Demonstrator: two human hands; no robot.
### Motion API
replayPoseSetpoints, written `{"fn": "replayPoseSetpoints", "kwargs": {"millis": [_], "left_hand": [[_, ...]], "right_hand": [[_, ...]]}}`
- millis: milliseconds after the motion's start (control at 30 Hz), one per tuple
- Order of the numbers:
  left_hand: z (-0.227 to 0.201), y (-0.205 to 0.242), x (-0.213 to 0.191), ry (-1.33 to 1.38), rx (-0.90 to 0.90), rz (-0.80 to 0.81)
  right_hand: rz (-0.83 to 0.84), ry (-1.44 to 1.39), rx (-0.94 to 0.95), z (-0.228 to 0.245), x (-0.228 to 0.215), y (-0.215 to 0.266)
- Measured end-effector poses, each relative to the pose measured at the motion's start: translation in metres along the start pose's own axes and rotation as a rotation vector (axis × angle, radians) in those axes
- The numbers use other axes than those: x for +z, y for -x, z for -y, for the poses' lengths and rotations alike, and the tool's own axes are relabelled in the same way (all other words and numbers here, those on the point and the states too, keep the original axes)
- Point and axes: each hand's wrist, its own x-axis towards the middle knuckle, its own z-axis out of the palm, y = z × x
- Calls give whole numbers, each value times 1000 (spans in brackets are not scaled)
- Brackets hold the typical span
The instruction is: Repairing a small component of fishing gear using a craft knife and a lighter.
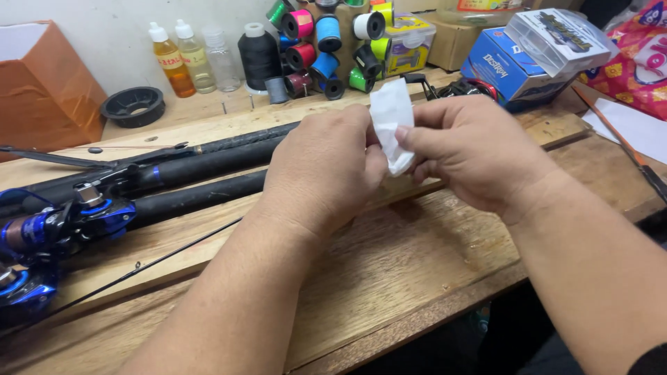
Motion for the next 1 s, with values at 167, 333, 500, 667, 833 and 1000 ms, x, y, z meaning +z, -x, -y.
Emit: {"fn": "replayPoseSetpoints", "kwargs": {"millis": [167,333,500,667,833,1000], "left_hand": [[2,3,2,9,135,-78],[2,1,2,60,95,-51],[-2,0,15,36,63,39],[-5,3,13,-87,-131,159],[-9,3,19,-120,-209,155],[-18,5,34,-128,-134,104]], "right_hand": [[75,90,-40,-10,1,5],[-133,60,-11,-13,-15,12],[-180,534,-123,6,-14,52],[-233,844,-338,-16,-6,93],[-150,1157,-300,-17,-12,119],[-250,1202,-249,-28,-46,128]]}}
